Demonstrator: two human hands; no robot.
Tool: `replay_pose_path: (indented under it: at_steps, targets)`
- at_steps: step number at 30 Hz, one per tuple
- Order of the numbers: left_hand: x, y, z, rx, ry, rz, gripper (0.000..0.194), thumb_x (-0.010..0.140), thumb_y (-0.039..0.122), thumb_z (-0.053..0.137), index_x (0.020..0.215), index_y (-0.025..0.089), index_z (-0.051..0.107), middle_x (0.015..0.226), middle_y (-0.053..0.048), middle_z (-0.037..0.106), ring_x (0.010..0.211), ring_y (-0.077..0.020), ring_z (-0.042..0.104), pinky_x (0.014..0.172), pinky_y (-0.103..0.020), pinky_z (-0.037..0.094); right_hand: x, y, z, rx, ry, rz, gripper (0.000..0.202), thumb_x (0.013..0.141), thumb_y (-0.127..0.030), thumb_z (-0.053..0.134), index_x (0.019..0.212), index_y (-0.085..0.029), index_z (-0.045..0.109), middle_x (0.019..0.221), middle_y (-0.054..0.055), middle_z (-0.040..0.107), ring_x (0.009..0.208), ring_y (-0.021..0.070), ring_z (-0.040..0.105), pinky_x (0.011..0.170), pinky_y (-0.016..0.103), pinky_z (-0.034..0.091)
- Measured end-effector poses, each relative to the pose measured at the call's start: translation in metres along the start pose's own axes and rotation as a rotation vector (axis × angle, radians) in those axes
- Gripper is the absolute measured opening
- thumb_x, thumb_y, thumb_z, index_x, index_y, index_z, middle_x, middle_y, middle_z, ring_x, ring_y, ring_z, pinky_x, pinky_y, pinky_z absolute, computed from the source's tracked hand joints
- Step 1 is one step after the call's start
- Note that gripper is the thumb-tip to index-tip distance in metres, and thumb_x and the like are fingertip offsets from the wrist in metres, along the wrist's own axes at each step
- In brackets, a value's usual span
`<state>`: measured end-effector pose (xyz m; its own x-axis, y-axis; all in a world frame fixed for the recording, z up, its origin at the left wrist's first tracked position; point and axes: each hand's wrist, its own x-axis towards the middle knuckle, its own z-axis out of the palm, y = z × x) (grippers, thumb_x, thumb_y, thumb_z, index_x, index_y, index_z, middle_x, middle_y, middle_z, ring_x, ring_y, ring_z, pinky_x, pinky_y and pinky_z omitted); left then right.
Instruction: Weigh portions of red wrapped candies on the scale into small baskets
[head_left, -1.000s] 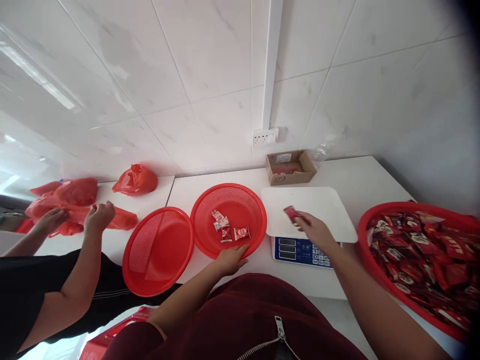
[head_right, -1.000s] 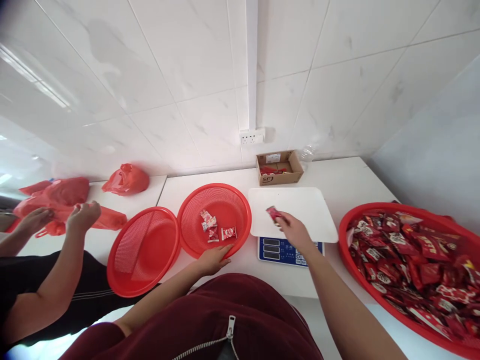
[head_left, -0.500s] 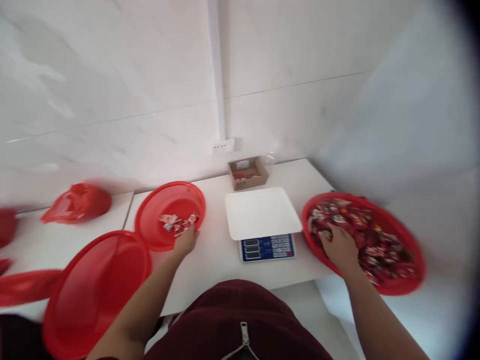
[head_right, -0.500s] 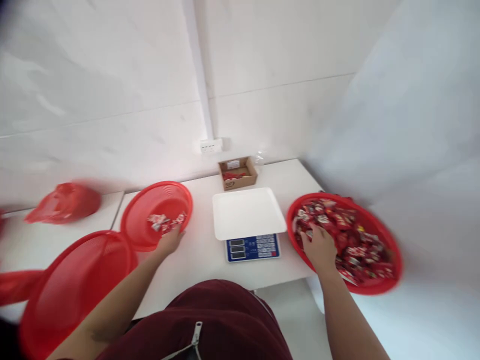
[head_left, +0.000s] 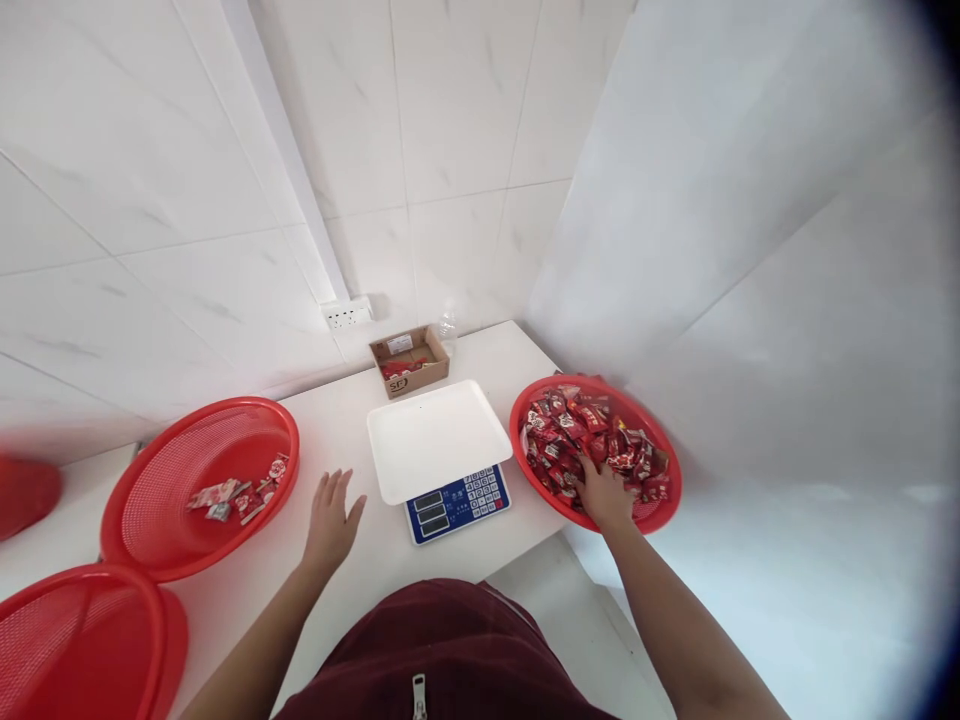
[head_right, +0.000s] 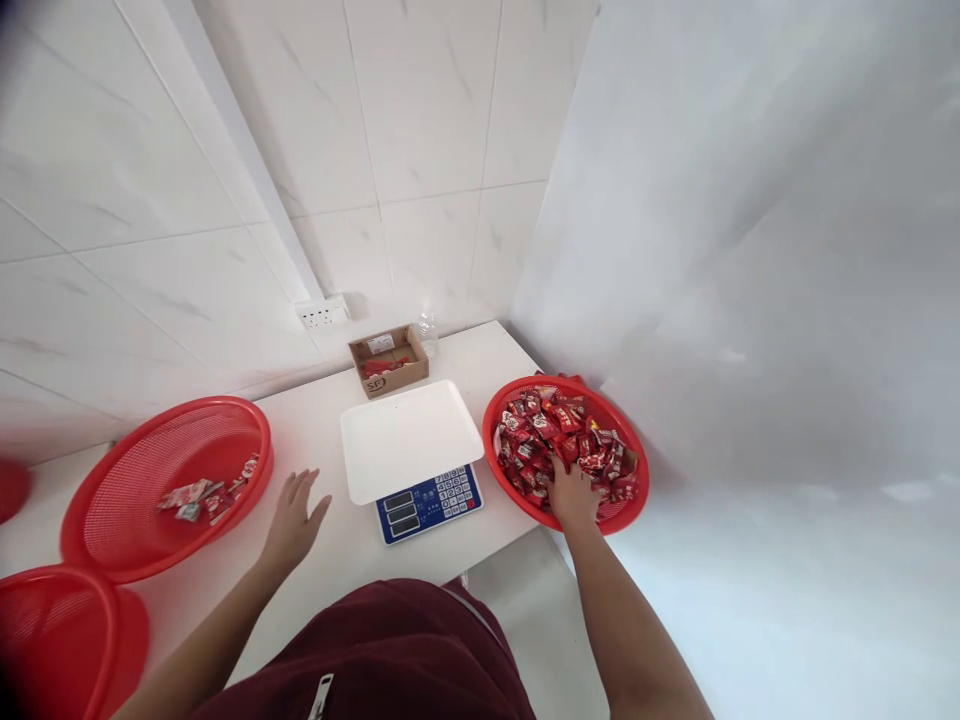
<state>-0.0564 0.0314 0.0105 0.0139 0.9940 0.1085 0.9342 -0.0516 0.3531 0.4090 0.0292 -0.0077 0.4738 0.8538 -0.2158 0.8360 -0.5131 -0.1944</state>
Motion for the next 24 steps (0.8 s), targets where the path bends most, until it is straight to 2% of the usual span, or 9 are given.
replay_pose_path:
  at_steps: [3, 6, 10, 12, 14, 16, 19, 22, 24]
  targets:
    - [-0.01, 0.023, 0.01, -0.1, -0.047, 0.042, 0.046, 0.089, 0.039, 0.038, 0.127, 0.015, 0.046, 0.136, -0.014, 0.047, 0.136, -0.0286, 0.029, 0.108, -0.048, 0.032, 0.007, 0.014, -0.004, 0.148, 0.04, -0.027, 0.041, 0.085, -0.034, 0.037, 0.116, -0.02, 0.06, 0.111, 0.017, 0.061, 0.094, 0.0307, 0.06, 0.078, 0.047, 0.045]
    - [-0.017, 0.035, 0.015, -0.18, -0.077, 0.036, 0.044, 0.089, 0.04, 0.039, 0.124, 0.016, 0.049, 0.132, -0.013, 0.051, 0.134, -0.0282, 0.032, 0.107, -0.049, 0.033, 0.017, 0.028, -0.01, 0.215, 0.088, 0.025, 0.041, 0.083, -0.035, 0.037, 0.108, -0.017, 0.064, 0.091, 0.014, 0.068, 0.079, 0.0262, 0.062, 0.073, 0.04, 0.046]
    - [-0.021, 0.046, 0.018, -0.242, -0.086, -0.029, 0.044, 0.088, 0.042, 0.04, 0.122, 0.016, 0.051, 0.13, -0.013, 0.053, 0.133, -0.0288, 0.035, 0.107, -0.051, 0.033, 0.031, 0.035, -0.023, 0.342, 0.219, 0.064, 0.045, 0.08, -0.038, 0.039, 0.108, -0.013, 0.064, 0.089, 0.013, 0.069, 0.081, 0.025, 0.061, 0.075, 0.037, 0.045]
    - [-0.022, 0.054, 0.019, -0.261, -0.088, -0.06, 0.043, 0.088, 0.042, 0.04, 0.122, 0.017, 0.051, 0.13, -0.012, 0.053, 0.133, -0.0284, 0.035, 0.107, -0.051, 0.032, 0.038, 0.028, -0.033, 0.495, 0.313, 0.052, 0.044, 0.078, -0.041, 0.042, 0.103, -0.013, 0.066, 0.089, 0.013, 0.069, 0.082, 0.0251, 0.06, 0.077, 0.037, 0.044]
    - [-0.023, 0.065, 0.021, -0.278, -0.092, -0.083, 0.042, 0.088, 0.042, 0.04, 0.122, 0.018, 0.051, 0.129, -0.011, 0.053, 0.133, -0.0279, 0.035, 0.108, -0.051, 0.032, 0.045, 0.013, -0.042, 0.673, 0.353, 0.006, 0.042, 0.075, -0.044, 0.047, 0.097, -0.014, 0.067, 0.086, 0.011, 0.069, 0.081, 0.0247, 0.06, 0.077, 0.037, 0.044]
    - [-0.025, 0.078, 0.024, -0.294, -0.096, -0.096, 0.041, 0.088, 0.041, 0.041, 0.122, 0.019, 0.051, 0.13, -0.01, 0.053, 0.132, -0.0272, 0.036, 0.108, -0.049, 0.032, 0.049, -0.012, -0.049, 0.794, 0.274, -0.074, 0.04, 0.073, -0.046, 0.051, 0.094, -0.015, 0.067, 0.083, 0.008, 0.069, 0.077, 0.0228, 0.06, 0.074, 0.036, 0.045]
    - [-0.028, 0.097, 0.027, -0.311, -0.094, -0.106, 0.04, 0.088, 0.039, 0.042, 0.123, 0.02, 0.05, 0.13, -0.01, 0.053, 0.132, -0.026, 0.037, 0.108, -0.048, 0.033, 0.047, -0.063, -0.051, 0.904, 0.012, -0.238, 0.035, 0.072, -0.044, 0.054, 0.091, -0.017, 0.066, 0.077, 0.005, 0.068, 0.068, 0.0181, 0.059, 0.067, 0.031, 0.045]
    - [-0.037, 0.109, 0.028, -0.308, -0.082, -0.134, 0.039, 0.088, 0.037, 0.043, 0.123, 0.021, 0.05, 0.131, -0.009, 0.053, 0.132, -0.0252, 0.037, 0.108, -0.046, 0.033, 0.039, -0.115, -0.039, 1.01, -0.304, -0.364, 0.024, 0.069, -0.04, 0.059, 0.08, -0.019, 0.066, 0.07, 0.002, 0.067, 0.061, 0.0144, 0.058, 0.06, 0.026, 0.044]
    - [-0.046, 0.112, 0.026, -0.296, -0.076, -0.169, 0.039, 0.088, 0.036, 0.044, 0.123, 0.021, 0.05, 0.131, -0.009, 0.053, 0.132, -0.0251, 0.037, 0.108, -0.046, 0.033, 0.031, -0.144, -0.028, 1.046, -0.425, -0.387, 0.024, 0.068, -0.04, 0.061, 0.078, -0.019, 0.066, 0.06, -0.001, 0.063, 0.052, 0.0127, 0.055, 0.053, 0.025, 0.043]
